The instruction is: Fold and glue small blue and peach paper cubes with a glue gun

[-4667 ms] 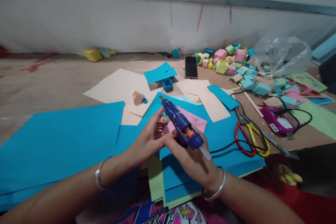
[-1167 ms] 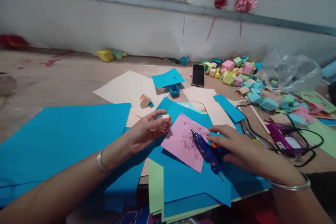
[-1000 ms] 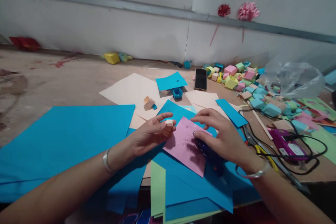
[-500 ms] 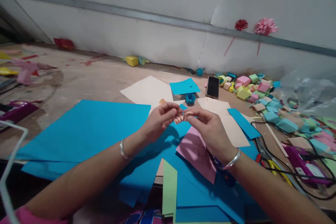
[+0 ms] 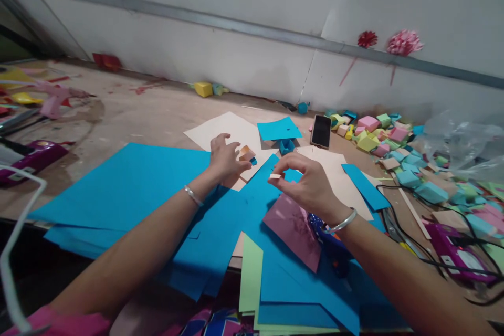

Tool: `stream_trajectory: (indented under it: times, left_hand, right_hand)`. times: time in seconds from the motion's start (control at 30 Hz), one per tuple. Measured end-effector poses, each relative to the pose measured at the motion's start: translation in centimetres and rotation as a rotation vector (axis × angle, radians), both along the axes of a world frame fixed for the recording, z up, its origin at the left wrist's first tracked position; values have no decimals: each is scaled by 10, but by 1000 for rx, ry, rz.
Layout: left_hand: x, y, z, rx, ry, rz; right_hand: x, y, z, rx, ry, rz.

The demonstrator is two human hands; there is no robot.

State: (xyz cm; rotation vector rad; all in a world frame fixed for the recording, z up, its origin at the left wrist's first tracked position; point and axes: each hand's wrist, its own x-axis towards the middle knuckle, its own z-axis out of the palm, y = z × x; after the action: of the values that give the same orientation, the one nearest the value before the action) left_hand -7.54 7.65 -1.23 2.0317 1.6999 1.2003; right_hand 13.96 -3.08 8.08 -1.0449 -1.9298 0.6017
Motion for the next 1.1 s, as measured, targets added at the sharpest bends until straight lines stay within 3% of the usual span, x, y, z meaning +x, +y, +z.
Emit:
stream_trajectory:
  times: [0.2, 0.4, 0.6, 0.87, 1.1]
  left_hand:
    - [4, 1, 4, 47, -60, -73]
    - [20, -21, 22, 81, -216, -305]
    - [30, -43, 29, 169, -250, -476]
    - [32, -46, 26, 316, -133, -357]
    - [32, -53, 31, 273, -97, -336]
  right_hand:
    - [3, 0, -1, 102, -86, -7]
    - [8, 1, 2, 169, -245, -95]
    - [-3, 1, 10, 141, -287, -126]
    - [-23, 21, -3, 320, -354, -292]
    - [-34, 29, -17, 486, -534, -354]
